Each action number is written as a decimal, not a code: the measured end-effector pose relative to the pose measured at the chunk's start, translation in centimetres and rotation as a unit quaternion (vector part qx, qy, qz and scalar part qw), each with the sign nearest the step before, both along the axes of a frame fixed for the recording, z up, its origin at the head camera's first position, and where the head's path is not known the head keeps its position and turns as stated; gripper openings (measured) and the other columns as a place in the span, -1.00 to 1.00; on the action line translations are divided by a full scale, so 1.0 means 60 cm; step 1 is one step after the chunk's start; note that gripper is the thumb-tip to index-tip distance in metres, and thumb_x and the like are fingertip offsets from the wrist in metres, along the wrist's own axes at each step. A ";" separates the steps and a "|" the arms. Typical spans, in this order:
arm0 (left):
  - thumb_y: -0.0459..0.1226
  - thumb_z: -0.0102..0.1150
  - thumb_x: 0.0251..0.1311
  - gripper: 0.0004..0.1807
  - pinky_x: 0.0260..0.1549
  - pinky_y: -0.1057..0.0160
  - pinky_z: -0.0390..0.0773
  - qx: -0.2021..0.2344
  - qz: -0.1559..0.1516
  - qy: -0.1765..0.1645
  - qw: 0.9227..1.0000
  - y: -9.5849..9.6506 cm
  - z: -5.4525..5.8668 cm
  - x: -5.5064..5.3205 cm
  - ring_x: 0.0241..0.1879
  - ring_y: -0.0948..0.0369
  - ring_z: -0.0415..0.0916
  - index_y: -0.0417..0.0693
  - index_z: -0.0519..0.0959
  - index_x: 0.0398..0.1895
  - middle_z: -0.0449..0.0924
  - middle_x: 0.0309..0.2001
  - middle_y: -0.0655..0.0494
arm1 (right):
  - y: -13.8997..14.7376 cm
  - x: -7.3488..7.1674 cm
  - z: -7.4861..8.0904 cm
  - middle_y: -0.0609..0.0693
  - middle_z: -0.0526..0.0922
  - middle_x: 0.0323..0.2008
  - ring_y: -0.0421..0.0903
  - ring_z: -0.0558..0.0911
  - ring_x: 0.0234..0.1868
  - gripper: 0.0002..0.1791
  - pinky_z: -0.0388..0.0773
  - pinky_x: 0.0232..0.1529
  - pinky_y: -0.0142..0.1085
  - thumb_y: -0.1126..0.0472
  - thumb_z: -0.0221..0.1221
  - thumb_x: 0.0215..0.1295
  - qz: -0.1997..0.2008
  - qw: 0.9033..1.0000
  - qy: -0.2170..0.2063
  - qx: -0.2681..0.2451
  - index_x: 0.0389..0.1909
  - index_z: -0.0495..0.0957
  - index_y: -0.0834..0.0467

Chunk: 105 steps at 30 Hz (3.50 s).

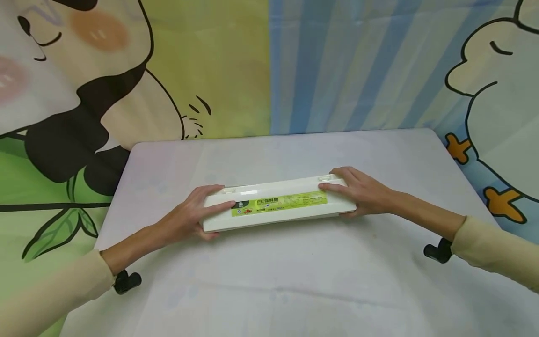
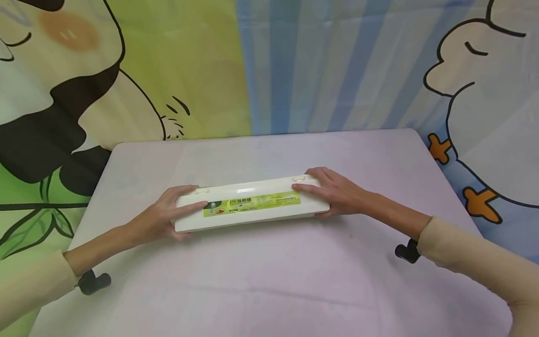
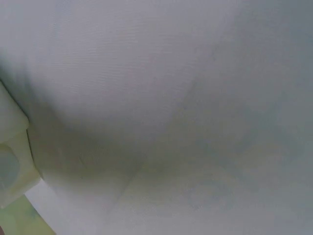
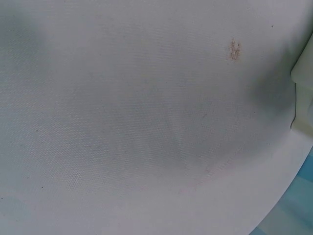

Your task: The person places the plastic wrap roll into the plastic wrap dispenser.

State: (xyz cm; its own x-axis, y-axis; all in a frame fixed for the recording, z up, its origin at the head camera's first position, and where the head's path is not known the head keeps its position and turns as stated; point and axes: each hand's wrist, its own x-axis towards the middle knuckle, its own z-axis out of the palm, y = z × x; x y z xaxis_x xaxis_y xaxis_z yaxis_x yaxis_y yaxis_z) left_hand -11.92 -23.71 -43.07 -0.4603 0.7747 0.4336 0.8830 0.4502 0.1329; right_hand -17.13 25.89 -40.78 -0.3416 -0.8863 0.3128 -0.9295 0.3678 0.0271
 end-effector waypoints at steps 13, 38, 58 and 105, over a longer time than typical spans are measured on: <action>-0.12 0.71 -0.34 0.31 0.05 -0.15 0.63 0.002 0.097 -0.110 0.989 0.002 0.012 -0.004 0.32 -0.16 0.33 -0.31 0.12 0.51 0.33 0.38 -0.29 | 0.000 0.002 -0.002 0.33 0.40 0.22 0.24 0.47 0.12 0.19 0.56 0.00 0.12 0.01 0.66 -0.21 -0.013 0.999 -0.032 0.005 0.51 0.24 -0.02; -0.23 0.72 -0.37 0.24 0.16 -0.21 0.50 0.061 0.148 -0.237 0.958 -0.004 -0.006 -0.025 0.18 -0.08 0.42 -0.28 0.16 0.45 0.40 0.24 -0.26 | 0.002 0.026 -0.022 0.37 0.34 0.33 0.32 0.33 0.31 0.55 0.44 0.16 0.22 -0.15 0.73 -0.38 -0.119 0.980 -0.148 -0.060 0.53 -0.01 0.40; -0.26 0.72 -0.40 0.31 0.14 -0.21 0.47 0.082 0.153 -0.239 0.955 -0.001 -0.016 -0.024 0.12 -0.08 0.38 -0.35 0.09 0.49 0.36 0.19 -0.29 | -0.003 0.017 -0.034 0.41 0.29 0.33 -0.49 0.24 0.28 0.27 0.15 0.25 -0.63 0.47 0.59 -0.18 -0.107 0.875 -0.432 -0.189 0.48 -0.07 0.43; -0.09 0.68 -0.48 0.15 0.10 -0.10 0.45 0.046 0.118 -0.204 0.971 -0.011 -0.012 -0.050 0.10 -0.02 0.30 -0.33 0.26 0.26 0.32 0.12 -0.23 | 0.003 0.000 -0.052 0.53 0.21 0.32 -0.50 0.18 0.30 0.25 0.12 0.24 -0.60 0.47 0.57 -0.22 -0.072 0.893 -0.402 -0.190 0.43 -0.08 0.48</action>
